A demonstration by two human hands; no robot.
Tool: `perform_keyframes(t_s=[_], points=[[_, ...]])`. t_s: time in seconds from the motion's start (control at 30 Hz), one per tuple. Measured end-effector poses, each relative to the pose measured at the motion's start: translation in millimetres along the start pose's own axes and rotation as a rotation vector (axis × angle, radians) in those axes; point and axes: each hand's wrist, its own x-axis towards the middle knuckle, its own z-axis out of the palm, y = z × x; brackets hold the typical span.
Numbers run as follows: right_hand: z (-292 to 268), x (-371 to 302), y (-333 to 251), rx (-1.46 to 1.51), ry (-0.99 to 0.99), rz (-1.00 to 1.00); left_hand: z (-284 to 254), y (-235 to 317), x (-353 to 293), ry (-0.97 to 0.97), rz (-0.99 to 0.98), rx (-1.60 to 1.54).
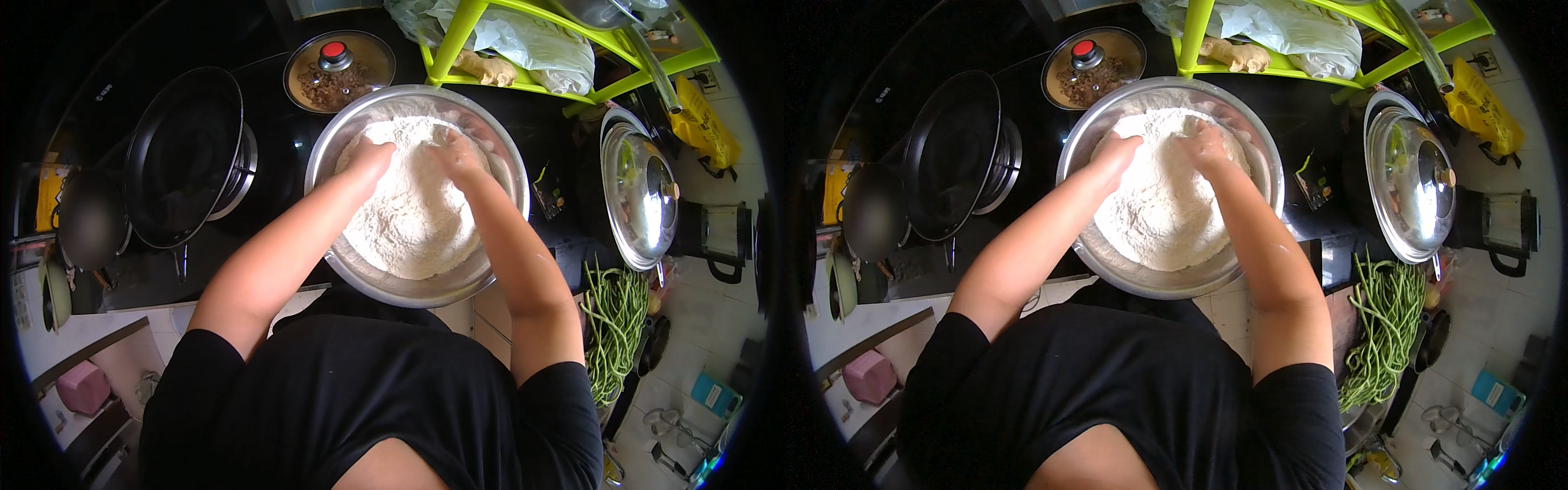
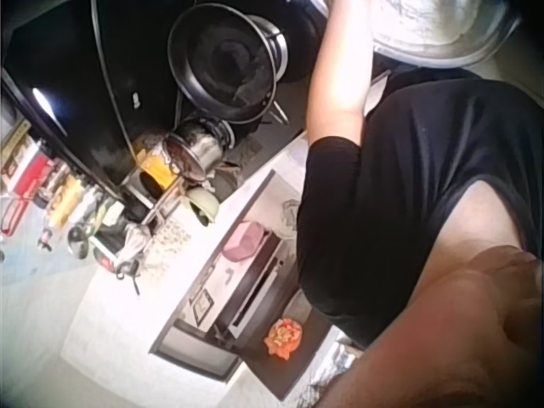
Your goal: The person scoops flour from a bag into a metal bowl using a small plastic container, then adds a packet of yeast and mixes the dry ingredients by hand. They wash their hands and fill a white plate with water from the sink.
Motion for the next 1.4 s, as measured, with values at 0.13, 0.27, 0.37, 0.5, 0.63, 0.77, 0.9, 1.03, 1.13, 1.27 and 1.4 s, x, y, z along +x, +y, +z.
perform_keyframes(t_s=[0.13, 0.27, 0.37, 0.5, 0.63, 0.77, 0.9, 1.03, 1.13, 1.27, 1.4], points=[[16, -30, -37, 0.278, -0.103, 0.256, 3, 4, -2, -0.106, -0.264, -0.243], [11, -57, -55, 0.482, -0.233, 0.337, 5, 2, -8, -0.206, -0.477, -0.436], [5, -64, -50, 0.476, -0.285, 0.232, 7, -5, -14, -0.197, -0.393, -0.343], [-6, -51, -29, -0.589, -0.332, -0.317, 4, -3, -21, -0.135, -0.198, -0.074], [-29, -66, -38, -0.162, -0.024, -0.034, -7, -3, -30, -0.112, -0.092, -0.189], [-52, -66, -28, -0.367, 0.039, 0.058, -12, 5, -52, -0.011, -0.084, -0.003], [-41, -64, 12, 0.436, -0.008, 0.323, -11, 4, -75, -0.101, -0.347, -0.198], [-15, -74, 31, 0.530, -0.103, 0.531, -7, -25, -75, -0.209, -0.525, -0.377], [1, -93, 10, 0.596, -0.184, 0.576, -1, -33, -78, -0.232, -0.575, -0.512], [14, -104, -16, 0.693, -0.244, 0.544, 11, -23, -83, -0.247, -0.557, -0.567], [9, -121, -47, 0.742, -0.252, 0.428, 7, -12, -84, -0.264, -0.530, -0.555]])
